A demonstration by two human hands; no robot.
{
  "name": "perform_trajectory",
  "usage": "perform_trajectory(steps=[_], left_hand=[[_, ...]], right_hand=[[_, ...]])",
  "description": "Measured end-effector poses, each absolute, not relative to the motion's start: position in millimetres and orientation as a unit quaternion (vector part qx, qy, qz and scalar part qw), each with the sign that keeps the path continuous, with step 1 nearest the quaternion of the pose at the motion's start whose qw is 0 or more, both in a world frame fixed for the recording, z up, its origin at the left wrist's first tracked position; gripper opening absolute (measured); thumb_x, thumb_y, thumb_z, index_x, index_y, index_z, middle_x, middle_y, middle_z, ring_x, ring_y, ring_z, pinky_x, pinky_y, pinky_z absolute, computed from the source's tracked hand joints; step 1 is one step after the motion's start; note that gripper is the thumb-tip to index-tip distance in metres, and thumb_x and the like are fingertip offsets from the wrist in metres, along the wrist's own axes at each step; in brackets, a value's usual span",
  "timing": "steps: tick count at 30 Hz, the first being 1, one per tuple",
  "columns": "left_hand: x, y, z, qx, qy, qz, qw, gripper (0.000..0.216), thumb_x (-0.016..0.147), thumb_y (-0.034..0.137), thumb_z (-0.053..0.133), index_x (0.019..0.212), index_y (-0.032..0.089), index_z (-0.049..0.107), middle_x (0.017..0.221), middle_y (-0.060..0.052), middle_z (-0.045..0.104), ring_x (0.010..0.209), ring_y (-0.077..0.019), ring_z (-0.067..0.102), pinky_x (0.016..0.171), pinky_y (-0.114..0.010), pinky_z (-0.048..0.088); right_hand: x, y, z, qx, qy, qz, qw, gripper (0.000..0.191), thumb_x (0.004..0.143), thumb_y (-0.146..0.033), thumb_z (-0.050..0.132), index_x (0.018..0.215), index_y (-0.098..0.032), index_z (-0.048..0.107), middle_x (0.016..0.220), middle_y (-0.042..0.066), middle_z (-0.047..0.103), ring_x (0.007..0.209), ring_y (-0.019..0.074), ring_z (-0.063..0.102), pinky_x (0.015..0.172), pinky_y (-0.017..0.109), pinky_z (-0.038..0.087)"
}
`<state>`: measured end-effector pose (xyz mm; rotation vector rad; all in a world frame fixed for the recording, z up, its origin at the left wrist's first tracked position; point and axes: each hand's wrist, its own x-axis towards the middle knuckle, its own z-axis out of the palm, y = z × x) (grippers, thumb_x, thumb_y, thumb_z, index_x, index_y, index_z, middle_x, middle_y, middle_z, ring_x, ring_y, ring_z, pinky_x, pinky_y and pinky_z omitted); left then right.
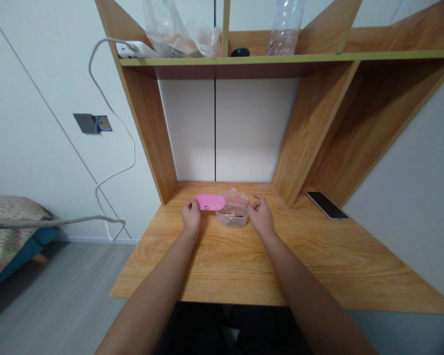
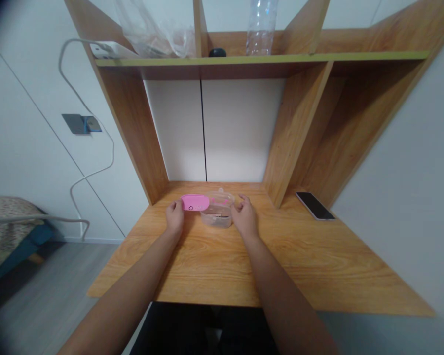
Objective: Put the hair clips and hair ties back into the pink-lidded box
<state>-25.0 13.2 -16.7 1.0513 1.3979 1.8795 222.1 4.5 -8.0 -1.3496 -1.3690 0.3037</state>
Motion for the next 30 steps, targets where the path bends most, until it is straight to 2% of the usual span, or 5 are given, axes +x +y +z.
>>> perform_trajectory(steps=[5,13,16,22,30], left_hand=[[-28.6,13.9,-16.9,0.358,0.541,0.716,0.26,0.037,0.09,0.048,0.056,0.069,0.018,0.054,0.059,0.001,0.053,0.063,-0.0152,0.054,0.061,-0.026,0.043],[-28.5,23.7,-28.3,0.362,0.545,0.71,0.261,0.038,0.092,0.055,0.051,0.09,0.017,0.053,0.061,0.004,0.053,0.051,-0.012,0.052,0.057,-0.025,0.045],[-28.6,26.4,-32.1,0.384,0.552,0.695,0.254,0.028,0.094,0.045,0.051,0.099,0.017,0.052,0.07,0.002,0.058,0.054,-0.0121,0.055,0.061,-0.026,0.049],[-25.7,17.9,-30.1,0.496,0.547,0.639,0.214,0.028,0.085,0.012,0.056,0.112,0.018,0.056,0.109,-0.009,0.066,0.1,-0.0199,0.065,0.096,-0.035,0.049],[-22.3,6.4,-22.8,0.594,0.537,0.566,0.193,0.04,0.07,0.0,0.055,0.105,0.019,0.058,0.098,-0.005,0.067,0.09,-0.0193,0.064,0.085,-0.031,0.049]], right_hand=[[220.9,1.9,-10.7,-0.59,-0.616,0.153,0.499,0.043,0.078,-0.034,0.061,0.119,-0.02,0.065,0.049,-0.008,0.05,0.047,0.0161,0.05,0.052,0.026,0.037],[224.2,4.4,-9.8,-0.602,-0.606,0.125,0.505,0.051,0.078,-0.027,0.054,0.127,-0.019,0.062,0.053,-0.008,0.049,0.052,0.0159,0.05,0.056,0.026,0.04],[225.7,2.8,-8.3,-0.612,-0.59,0.107,0.516,0.052,0.078,-0.026,0.052,0.129,-0.019,0.061,0.054,-0.008,0.048,0.053,0.0158,0.05,0.058,0.026,0.04],[231.4,2.8,-6.5,-0.643,-0.528,0.072,0.55,0.048,0.082,-0.027,0.05,0.128,-0.017,0.059,0.057,-0.006,0.048,0.054,0.0171,0.05,0.056,0.026,0.036],[236.5,8.2,-10.9,-0.658,-0.49,0.071,0.568,0.044,0.08,-0.03,0.053,0.12,-0.016,0.063,0.06,-0.002,0.057,0.055,0.0185,0.052,0.055,0.026,0.036]])
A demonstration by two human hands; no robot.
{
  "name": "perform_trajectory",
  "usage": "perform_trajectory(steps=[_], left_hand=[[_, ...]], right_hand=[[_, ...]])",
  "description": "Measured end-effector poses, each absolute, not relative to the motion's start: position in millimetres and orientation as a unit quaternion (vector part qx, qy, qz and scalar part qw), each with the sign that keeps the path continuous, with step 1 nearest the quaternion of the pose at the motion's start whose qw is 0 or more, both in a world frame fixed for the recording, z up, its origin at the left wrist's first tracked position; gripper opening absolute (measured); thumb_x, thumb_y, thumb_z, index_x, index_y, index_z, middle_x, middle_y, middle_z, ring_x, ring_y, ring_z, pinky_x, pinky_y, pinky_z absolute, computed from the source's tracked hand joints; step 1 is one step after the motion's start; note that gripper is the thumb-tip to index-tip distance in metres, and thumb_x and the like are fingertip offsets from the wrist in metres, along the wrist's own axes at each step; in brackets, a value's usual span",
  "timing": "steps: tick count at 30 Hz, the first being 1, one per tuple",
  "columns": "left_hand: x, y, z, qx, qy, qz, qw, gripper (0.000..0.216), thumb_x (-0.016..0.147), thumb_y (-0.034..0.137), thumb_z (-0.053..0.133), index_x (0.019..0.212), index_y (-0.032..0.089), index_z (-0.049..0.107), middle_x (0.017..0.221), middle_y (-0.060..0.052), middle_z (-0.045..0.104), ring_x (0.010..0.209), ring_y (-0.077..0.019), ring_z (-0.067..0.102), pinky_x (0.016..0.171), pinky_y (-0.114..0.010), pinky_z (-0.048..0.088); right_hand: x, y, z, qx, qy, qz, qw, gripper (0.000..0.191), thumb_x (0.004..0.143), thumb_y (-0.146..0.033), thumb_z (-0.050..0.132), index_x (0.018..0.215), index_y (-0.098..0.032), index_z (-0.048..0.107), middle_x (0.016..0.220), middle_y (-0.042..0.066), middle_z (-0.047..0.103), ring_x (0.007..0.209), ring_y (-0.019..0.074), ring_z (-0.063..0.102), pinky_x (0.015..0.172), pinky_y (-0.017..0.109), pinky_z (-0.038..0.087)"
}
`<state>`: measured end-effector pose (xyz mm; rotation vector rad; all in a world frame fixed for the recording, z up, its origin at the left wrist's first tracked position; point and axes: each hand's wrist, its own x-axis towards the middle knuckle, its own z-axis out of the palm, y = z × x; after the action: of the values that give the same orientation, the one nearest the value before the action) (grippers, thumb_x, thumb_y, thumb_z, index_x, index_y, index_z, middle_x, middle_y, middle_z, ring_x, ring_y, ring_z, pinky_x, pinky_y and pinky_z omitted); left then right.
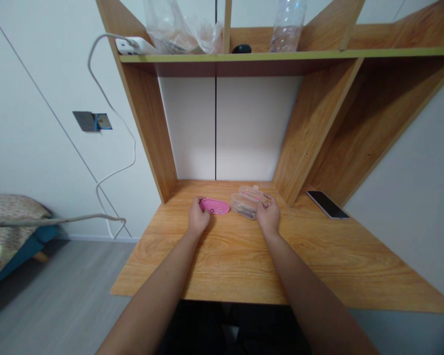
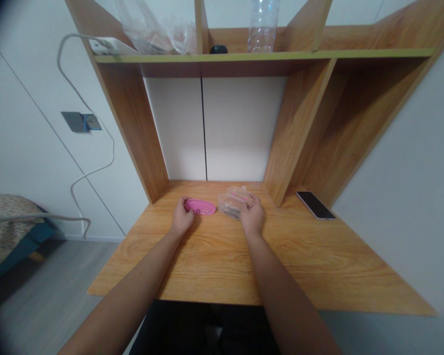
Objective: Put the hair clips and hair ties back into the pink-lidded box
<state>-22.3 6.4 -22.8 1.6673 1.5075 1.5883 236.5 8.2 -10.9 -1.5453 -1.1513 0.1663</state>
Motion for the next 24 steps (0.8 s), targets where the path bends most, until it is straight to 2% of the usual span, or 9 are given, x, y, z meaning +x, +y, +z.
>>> perform_trajectory(steps=[5,10,13,19,24], left_hand=[[-22.4,4.2,-21.2,0.617,0.536,0.545,0.188,0.038,0.068,0.001,0.055,0.1,0.02,0.059,0.087,-0.001,0.066,0.078,-0.0161,0.061,0.075,-0.026,0.046],[-22.8,5.8,-22.2,0.633,0.535,0.525,0.192,0.021,0.065,0.002,0.055,0.076,0.019,0.061,0.072,0.0,0.064,0.07,-0.0156,0.058,0.068,-0.025,0.042],[-23.5,7.0,-23.4,0.632,0.536,0.524,0.194,0.019,0.064,0.002,0.054,0.069,0.019,0.061,0.069,0.0,0.062,0.069,-0.0155,0.057,0.067,-0.025,0.04],[-23.7,7.5,-22.1,0.604,0.541,0.55,0.201,0.022,0.063,0.002,0.053,0.072,0.019,0.063,0.07,0.0,0.063,0.069,-0.0151,0.057,0.067,-0.025,0.042],[-26.4,10.7,-22.1,0.532,0.567,0.596,0.201,0.02,0.069,0.007,0.056,0.083,0.019,0.063,0.072,0.0,0.063,0.067,-0.015,0.058,0.067,-0.026,0.045]], right_hand=[[235.5,7.8,-11.3,-0.655,-0.489,0.073,0.571,0.043,0.08,-0.029,0.054,0.119,-0.017,0.063,0.06,-0.003,0.056,0.054,0.0181,0.052,0.055,0.026,0.036],[234.8,7.0,-9.6,-0.654,-0.488,0.076,0.573,0.043,0.079,-0.028,0.054,0.119,-0.017,0.064,0.059,-0.003,0.056,0.052,0.0175,0.052,0.054,0.026,0.035],[234.4,7.1,-9.2,-0.653,-0.489,0.08,0.573,0.043,0.078,-0.028,0.053,0.118,-0.016,0.065,0.059,-0.003,0.056,0.052,0.017,0.051,0.054,0.026,0.035],[234.2,7.9,-10.7,-0.65,-0.492,0.087,0.573,0.045,0.078,-0.03,0.053,0.119,-0.016,0.064,0.064,-0.002,0.059,0.051,0.016,0.048,0.052,0.025,0.035],[233.6,8.0,-10.5,-0.65,-0.491,0.089,0.573,0.046,0.077,-0.029,0.052,0.119,-0.015,0.064,0.06,-0.003,0.056,0.05,0.0159,0.047,0.052,0.025,0.033]])
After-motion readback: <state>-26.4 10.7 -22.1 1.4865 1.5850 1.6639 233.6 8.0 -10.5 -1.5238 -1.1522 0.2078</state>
